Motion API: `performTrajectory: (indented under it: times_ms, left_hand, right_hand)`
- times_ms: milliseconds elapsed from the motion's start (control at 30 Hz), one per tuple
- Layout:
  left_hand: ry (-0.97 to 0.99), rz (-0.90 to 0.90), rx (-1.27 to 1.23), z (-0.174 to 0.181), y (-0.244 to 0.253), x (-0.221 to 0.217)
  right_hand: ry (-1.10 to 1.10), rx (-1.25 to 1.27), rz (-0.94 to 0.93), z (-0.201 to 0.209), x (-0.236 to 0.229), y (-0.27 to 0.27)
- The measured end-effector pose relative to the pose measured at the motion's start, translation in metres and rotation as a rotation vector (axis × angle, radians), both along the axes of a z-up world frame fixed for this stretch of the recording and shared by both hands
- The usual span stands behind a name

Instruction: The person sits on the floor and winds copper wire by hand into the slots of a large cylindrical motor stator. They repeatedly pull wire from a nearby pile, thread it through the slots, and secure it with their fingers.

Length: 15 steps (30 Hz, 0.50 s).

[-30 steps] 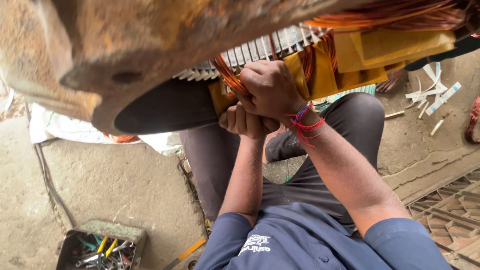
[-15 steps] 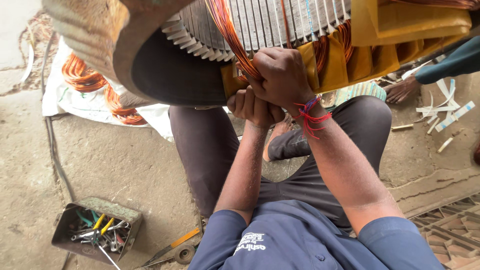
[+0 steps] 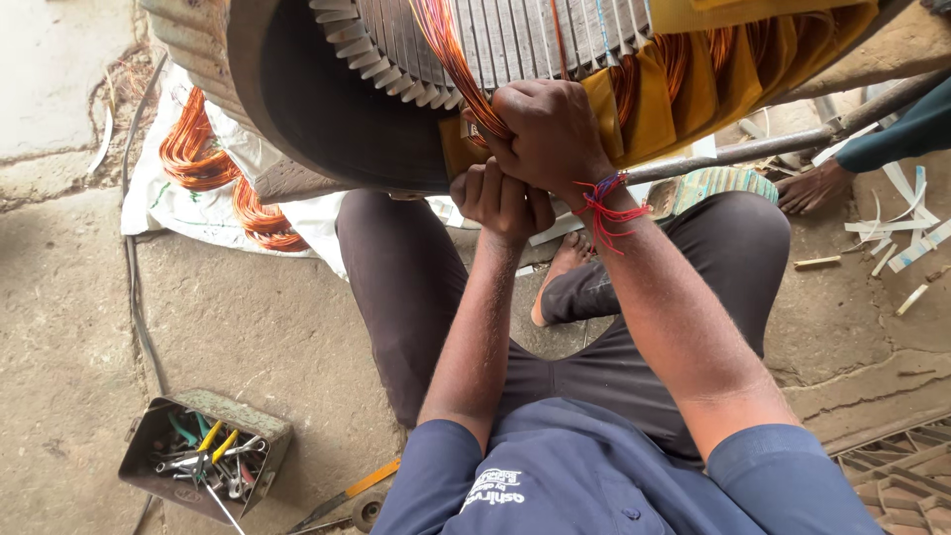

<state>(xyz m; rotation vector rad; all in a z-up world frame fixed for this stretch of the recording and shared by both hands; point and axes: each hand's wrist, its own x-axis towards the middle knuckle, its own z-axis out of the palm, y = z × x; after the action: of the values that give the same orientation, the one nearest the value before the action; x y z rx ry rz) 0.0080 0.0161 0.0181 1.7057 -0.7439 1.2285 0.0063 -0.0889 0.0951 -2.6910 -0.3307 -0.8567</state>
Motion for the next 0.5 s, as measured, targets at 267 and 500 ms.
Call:
performTrajectory:
  times_ms: [267, 500]
  left_hand:
    - [0.014, -0.03, -0.008, -0.0002, 0.0023, -0.0021]
    - [0.012, -0.012, 0.027, 0.0023, 0.0046, -0.0017]
  right_hand:
    - [-0.038, 0.015, 0.009, -0.001, 0.0021, -0.0006]
    - [-0.029, 0.026, 0.015, 0.004, 0.0029, 0.0019]
